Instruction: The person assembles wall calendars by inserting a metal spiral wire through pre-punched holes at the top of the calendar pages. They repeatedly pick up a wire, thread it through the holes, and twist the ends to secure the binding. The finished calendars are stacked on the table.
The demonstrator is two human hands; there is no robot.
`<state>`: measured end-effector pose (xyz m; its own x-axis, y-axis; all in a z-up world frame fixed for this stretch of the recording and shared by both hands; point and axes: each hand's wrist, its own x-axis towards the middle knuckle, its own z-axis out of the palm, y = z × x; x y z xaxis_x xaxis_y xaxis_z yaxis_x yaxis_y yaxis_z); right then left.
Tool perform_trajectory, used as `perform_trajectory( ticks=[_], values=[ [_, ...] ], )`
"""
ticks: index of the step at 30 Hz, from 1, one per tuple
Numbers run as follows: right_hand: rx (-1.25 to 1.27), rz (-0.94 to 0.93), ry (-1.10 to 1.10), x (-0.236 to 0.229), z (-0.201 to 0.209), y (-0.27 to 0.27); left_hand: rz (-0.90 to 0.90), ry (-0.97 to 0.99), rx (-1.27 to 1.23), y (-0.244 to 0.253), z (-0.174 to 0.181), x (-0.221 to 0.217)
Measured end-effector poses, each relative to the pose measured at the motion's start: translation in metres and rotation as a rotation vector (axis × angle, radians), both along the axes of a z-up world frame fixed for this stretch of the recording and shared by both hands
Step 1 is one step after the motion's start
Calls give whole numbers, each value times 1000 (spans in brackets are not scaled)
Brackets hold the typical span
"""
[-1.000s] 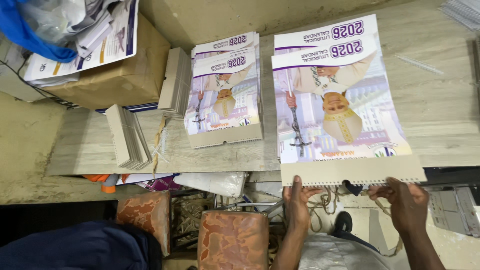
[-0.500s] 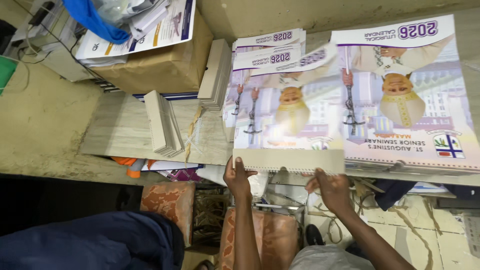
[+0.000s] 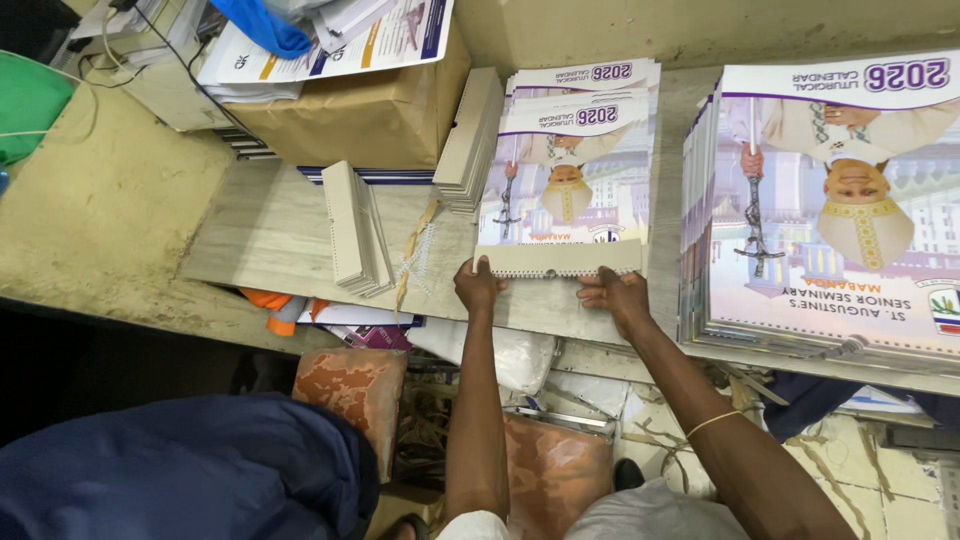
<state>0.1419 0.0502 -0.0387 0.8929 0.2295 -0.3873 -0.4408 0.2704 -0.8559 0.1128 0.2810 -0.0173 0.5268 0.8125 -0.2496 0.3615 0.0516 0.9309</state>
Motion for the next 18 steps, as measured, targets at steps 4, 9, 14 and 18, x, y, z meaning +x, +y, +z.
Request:
perform_trajectory(
  ticks=[4, 9, 14, 18],
  values=[
    [105, -18, 79, -16, -10, -28, -49, 235, 423, -25, -1, -16],
    [1, 141, 177, -67, -45, -62, -554, -413, 783, -180, 47, -18],
    [-42, 222, 77, -114, -111, -109, -1404, -450, 896, -290, 74, 1],
    [-86, 196, 121, -142, -45, -164, -1630, -38, 972, -311, 54, 39]
  ],
)
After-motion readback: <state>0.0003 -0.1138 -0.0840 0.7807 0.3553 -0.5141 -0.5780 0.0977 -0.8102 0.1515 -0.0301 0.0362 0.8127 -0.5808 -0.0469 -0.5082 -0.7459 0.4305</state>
